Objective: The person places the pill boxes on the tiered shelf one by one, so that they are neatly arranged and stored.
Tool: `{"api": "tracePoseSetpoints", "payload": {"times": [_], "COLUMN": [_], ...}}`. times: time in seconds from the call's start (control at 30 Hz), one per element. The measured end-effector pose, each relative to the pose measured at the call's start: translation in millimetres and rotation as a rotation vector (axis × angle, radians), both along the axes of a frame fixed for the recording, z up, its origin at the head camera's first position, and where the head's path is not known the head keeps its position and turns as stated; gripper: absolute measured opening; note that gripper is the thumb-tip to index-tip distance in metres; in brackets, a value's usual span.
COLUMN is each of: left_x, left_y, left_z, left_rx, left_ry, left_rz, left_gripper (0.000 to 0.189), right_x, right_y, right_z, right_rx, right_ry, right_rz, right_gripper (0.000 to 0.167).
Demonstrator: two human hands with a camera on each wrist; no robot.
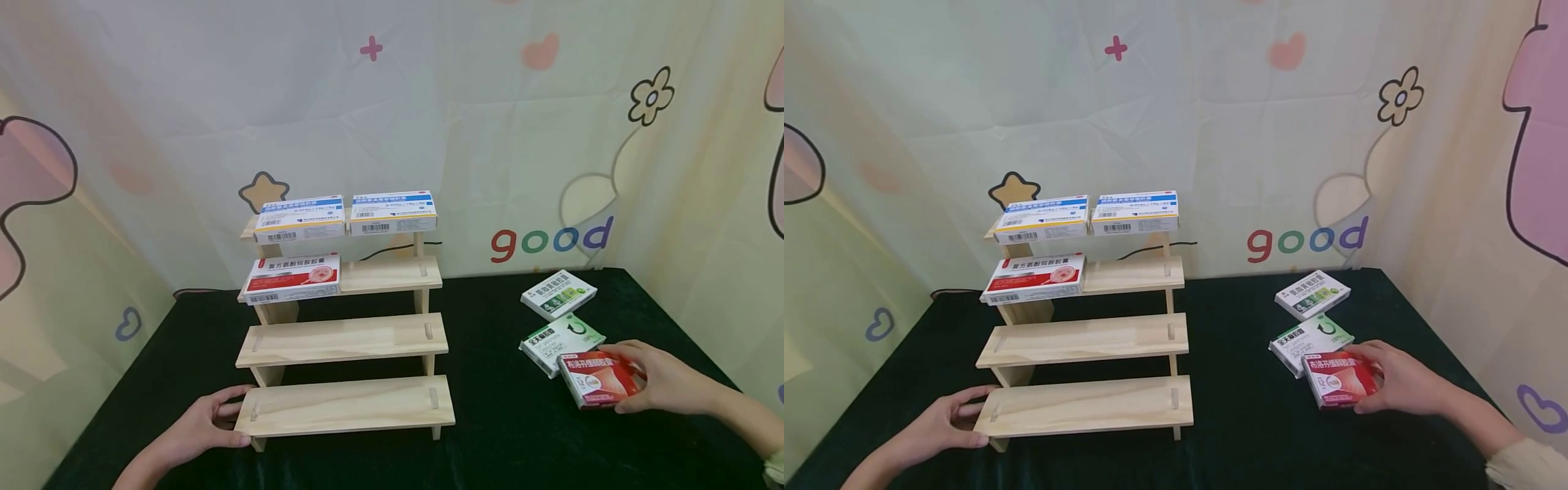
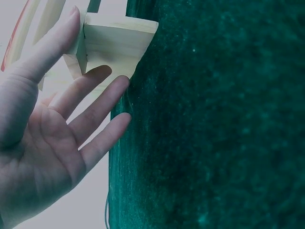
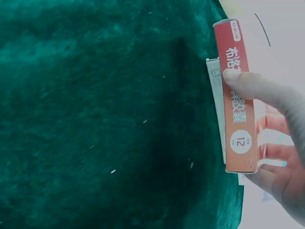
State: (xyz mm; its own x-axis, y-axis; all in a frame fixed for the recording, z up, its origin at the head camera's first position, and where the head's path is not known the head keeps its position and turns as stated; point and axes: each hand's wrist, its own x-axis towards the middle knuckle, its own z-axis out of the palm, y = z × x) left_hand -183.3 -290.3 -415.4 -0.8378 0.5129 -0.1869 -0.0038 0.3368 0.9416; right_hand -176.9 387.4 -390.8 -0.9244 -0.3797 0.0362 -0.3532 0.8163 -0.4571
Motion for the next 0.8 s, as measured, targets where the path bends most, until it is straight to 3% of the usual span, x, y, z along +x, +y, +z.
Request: {"api": "tracePoseSetpoints", "payload": {"times": [0.8], "left_x": [-1.0], "left_y": [0.9], "left_z": [1.0], "left_rx": [-0.014], "left_ry": [-0.01], "left_rz": [0.001], "left_gripper": [0.078], "right_x": [-24.2], "right_y": [-59], "right_z": [56.7], "right_rx": [0.075], "right_ry": [0.075], "right_rz": [0.021], "right_gripper": [0.083]}}
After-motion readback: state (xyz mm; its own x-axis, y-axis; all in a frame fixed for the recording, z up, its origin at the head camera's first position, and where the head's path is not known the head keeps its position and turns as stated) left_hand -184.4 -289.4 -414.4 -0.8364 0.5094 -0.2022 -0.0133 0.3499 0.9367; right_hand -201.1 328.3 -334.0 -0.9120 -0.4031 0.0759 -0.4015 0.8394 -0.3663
